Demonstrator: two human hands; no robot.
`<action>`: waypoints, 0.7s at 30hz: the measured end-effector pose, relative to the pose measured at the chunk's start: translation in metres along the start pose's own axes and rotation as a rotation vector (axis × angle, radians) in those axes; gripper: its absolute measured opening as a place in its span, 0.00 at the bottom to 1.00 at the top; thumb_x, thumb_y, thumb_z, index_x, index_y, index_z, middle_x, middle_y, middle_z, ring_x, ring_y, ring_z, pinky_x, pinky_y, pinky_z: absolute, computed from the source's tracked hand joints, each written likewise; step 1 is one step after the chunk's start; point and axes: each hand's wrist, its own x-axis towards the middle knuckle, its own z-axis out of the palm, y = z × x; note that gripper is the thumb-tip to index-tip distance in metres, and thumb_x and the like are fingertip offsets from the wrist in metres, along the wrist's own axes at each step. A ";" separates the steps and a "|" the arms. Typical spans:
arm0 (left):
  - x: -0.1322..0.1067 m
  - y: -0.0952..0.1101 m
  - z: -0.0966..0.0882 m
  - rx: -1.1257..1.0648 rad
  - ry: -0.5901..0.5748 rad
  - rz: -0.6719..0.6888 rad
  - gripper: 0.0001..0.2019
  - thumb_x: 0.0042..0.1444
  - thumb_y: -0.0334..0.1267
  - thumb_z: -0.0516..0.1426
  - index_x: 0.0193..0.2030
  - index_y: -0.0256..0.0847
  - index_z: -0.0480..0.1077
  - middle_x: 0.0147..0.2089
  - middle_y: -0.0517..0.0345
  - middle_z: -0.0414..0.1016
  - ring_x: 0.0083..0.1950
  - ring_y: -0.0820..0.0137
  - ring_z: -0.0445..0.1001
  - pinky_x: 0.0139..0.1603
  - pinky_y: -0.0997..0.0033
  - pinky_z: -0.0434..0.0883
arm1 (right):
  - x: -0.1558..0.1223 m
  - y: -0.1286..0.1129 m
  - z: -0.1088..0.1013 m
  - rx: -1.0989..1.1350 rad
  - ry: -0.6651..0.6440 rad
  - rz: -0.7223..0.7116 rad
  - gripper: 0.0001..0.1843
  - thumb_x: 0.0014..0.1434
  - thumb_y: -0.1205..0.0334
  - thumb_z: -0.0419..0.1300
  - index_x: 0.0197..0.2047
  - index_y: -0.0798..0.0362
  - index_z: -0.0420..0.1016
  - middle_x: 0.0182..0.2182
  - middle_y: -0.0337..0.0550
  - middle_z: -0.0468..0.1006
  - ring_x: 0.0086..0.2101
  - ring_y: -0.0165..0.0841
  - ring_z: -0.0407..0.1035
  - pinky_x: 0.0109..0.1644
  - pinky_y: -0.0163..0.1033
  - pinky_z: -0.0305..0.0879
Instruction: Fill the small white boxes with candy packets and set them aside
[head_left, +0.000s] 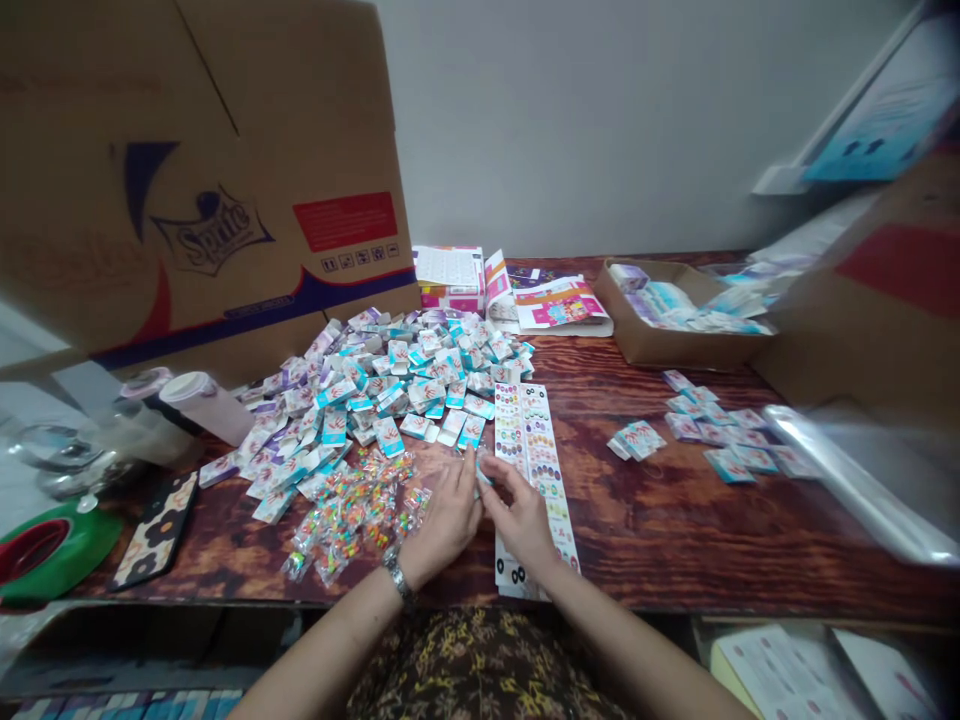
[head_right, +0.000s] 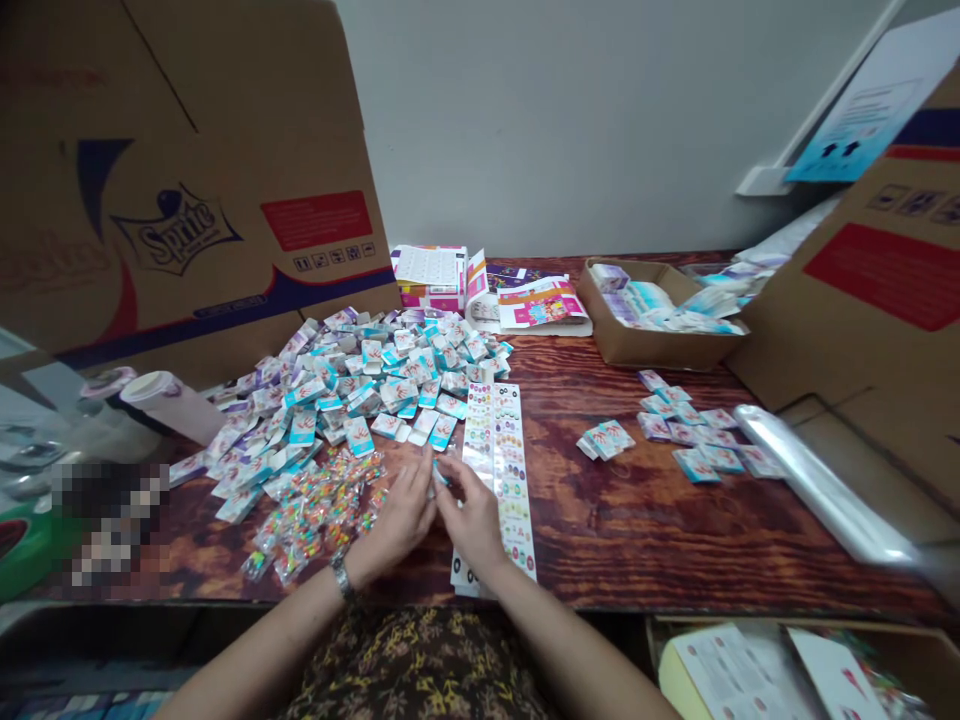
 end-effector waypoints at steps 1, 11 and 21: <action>0.002 0.000 -0.004 -0.049 -0.041 0.032 0.35 0.61 0.38 0.49 0.68 0.37 0.31 0.61 0.38 0.57 0.62 0.57 0.57 0.59 0.53 0.62 | 0.007 0.007 -0.014 0.012 0.006 0.027 0.17 0.59 0.60 0.54 0.52 0.52 0.69 0.46 0.47 0.76 0.45 0.37 0.71 0.49 0.43 0.68; 0.000 -0.006 0.004 -0.186 -0.091 0.015 0.22 0.60 0.39 0.51 0.61 0.41 0.57 0.61 0.45 0.61 0.62 0.60 0.60 0.60 0.52 0.62 | 0.068 0.071 -0.149 -0.784 -0.310 -0.091 0.34 0.53 0.51 0.60 0.61 0.53 0.61 0.61 0.53 0.58 0.62 0.49 0.47 0.62 0.56 0.48; 0.003 -0.001 0.010 -0.320 -0.119 0.004 0.20 0.59 0.38 0.53 0.59 0.43 0.61 0.57 0.47 0.67 0.58 0.61 0.65 0.57 0.52 0.64 | 0.069 0.067 -0.129 -0.697 -0.526 -0.236 0.22 0.53 0.49 0.62 0.50 0.48 0.73 0.49 0.47 0.74 0.57 0.47 0.57 0.59 0.55 0.50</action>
